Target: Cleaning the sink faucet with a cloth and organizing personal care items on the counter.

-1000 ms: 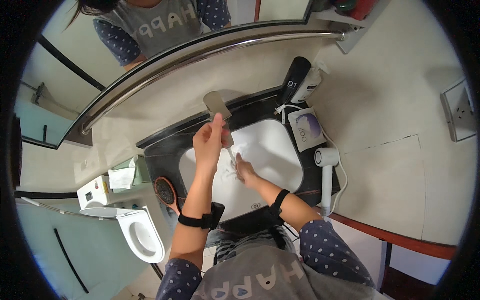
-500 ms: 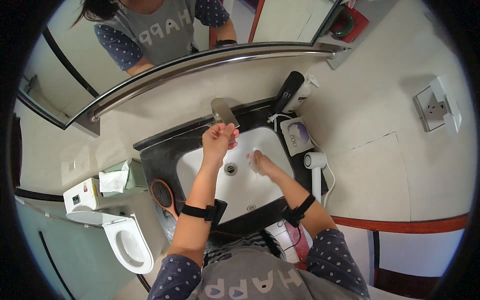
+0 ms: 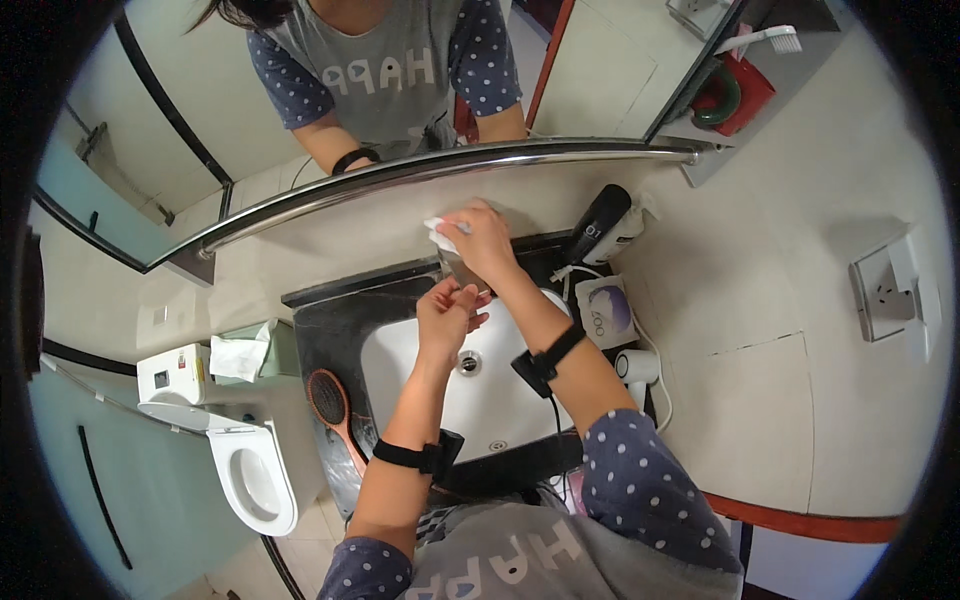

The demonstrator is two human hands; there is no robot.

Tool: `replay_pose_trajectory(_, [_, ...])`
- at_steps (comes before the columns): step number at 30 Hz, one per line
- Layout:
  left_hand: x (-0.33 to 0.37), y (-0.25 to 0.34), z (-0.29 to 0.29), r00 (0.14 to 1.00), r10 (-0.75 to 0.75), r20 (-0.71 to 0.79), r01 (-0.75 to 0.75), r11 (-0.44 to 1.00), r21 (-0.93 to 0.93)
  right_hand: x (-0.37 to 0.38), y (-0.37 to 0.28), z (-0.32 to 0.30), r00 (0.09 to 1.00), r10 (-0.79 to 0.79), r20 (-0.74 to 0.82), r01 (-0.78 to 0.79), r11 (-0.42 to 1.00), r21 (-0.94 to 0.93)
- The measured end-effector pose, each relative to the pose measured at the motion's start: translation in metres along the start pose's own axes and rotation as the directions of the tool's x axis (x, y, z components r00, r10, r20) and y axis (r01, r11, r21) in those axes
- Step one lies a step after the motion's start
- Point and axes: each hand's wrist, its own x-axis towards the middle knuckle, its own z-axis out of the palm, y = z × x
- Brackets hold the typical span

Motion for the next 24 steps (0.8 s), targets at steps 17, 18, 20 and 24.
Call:
replay_pose_trajectory(17, [0.0,-0.005,-0.002,0.999,0.048,0.021,-0.047,0.998,-0.044,-0.005,0.005,-0.008,0.994,-0.034,0.105,0.028,0.998,0.055])
replay_pose_trajectory(18, [-0.001,-0.006,-0.002,0.999,0.043,0.009,-0.042,0.998,-0.052,-0.002,0.005,0.001,0.994,-0.033,0.106,0.027,0.998,0.059])
replay_pose_trajectory(20, [-0.002,-0.004,-0.002,0.999,0.04,0.018,-0.039,0.998,-0.047,0.0,0.005,0.008,0.999,0.033,0.003,-0.033,0.999,-0.012])
replay_pose_trajectory(24, [0.002,-0.005,-0.009,0.997,0.061,-0.045,-0.064,0.995,-0.076,-0.021,0.01,0.005,0.996,0.029,-0.083,-0.031,0.999,-0.015])
